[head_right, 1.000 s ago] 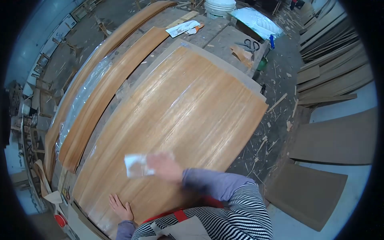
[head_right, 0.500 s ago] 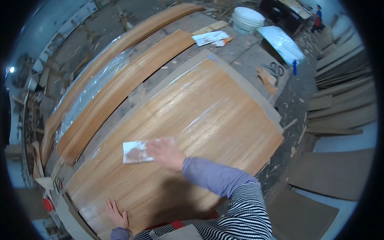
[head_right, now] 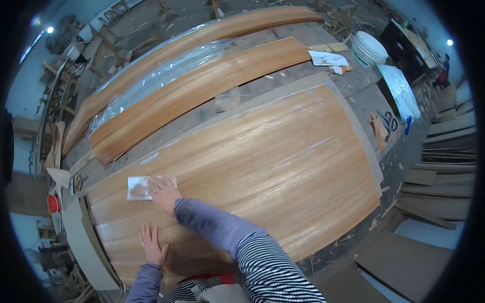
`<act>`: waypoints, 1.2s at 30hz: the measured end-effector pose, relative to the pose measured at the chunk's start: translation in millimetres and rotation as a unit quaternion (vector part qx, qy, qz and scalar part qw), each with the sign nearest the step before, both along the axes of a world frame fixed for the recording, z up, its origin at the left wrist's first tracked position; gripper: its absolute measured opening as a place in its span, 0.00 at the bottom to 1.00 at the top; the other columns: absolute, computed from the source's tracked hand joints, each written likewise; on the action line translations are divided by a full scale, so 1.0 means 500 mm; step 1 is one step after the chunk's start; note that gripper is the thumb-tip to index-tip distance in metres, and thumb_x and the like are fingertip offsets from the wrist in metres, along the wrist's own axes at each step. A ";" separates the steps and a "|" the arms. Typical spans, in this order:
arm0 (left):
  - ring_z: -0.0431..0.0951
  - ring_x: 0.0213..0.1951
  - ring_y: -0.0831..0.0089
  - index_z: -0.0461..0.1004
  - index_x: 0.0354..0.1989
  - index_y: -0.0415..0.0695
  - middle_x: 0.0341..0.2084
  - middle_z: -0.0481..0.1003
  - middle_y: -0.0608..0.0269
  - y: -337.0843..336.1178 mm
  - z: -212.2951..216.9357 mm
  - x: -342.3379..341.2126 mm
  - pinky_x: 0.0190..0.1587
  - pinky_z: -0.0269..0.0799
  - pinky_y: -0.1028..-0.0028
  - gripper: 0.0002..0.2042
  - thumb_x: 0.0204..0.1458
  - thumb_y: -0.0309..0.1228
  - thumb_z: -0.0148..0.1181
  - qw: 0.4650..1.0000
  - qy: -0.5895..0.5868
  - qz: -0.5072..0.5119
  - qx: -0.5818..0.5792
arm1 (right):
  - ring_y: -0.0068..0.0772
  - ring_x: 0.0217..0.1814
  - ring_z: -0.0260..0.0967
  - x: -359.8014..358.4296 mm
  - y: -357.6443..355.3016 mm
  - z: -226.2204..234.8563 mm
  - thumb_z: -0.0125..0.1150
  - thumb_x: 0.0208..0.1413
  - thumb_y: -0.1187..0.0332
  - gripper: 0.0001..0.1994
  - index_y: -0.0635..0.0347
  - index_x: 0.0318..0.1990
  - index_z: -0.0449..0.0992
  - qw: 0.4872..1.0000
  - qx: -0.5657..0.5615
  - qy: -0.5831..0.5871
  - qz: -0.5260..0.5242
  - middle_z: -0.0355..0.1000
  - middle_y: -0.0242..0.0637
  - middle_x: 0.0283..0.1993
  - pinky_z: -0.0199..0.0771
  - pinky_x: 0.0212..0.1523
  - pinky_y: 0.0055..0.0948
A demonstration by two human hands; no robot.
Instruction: Applying adhesive with a roller to a base board and then carefully aligning and pressing down wood veneer sheets.
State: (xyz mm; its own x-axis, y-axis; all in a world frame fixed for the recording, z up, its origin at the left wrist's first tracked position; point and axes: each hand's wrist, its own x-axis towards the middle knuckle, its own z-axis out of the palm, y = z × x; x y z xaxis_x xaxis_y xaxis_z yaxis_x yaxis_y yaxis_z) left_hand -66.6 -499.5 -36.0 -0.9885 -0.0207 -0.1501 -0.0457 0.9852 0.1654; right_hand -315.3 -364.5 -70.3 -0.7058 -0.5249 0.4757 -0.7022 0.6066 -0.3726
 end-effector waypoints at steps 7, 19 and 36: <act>0.45 0.70 0.45 0.59 0.66 0.44 0.68 0.50 0.43 -0.043 0.065 0.033 0.68 0.36 0.45 0.39 0.45 0.49 0.62 0.998 0.034 0.043 0.028 | 0.51 0.30 0.69 -0.281 0.483 0.016 0.44 0.60 0.65 0.12 0.63 0.34 0.73 0.924 -0.089 -0.109 -0.357 0.71 0.51 0.29 0.68 0.31 0.50; 0.53 0.67 0.48 0.65 0.61 0.45 0.64 0.58 0.49 -0.275 0.069 0.201 0.66 0.43 0.44 0.33 0.49 0.51 0.60 0.967 0.155 0.122 0.164 | 0.44 0.66 0.59 0.107 -0.542 0.015 0.55 0.53 0.68 0.19 0.58 0.54 0.71 0.983 0.008 0.072 0.170 0.66 0.44 0.60 0.57 0.59 0.49; 0.54 0.67 0.47 0.66 0.61 0.46 0.63 0.59 0.44 -0.484 0.043 0.428 0.65 0.45 0.45 0.33 0.48 0.49 0.61 0.912 0.186 0.348 0.115 | 0.44 0.76 0.43 0.434 -0.826 0.102 0.55 0.55 0.68 0.29 0.48 0.66 0.61 0.839 0.244 0.023 0.486 0.51 0.42 0.72 0.37 0.71 0.54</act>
State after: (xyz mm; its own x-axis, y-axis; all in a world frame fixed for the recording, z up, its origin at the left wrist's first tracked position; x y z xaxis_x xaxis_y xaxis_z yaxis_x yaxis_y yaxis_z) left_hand 147.2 -741.6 -14.7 -0.7313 -0.6726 0.1130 -0.5451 0.6761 0.4958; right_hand -98.1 -777.3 -19.5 0.1807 -0.9821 0.0526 -0.9607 -0.1877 -0.2047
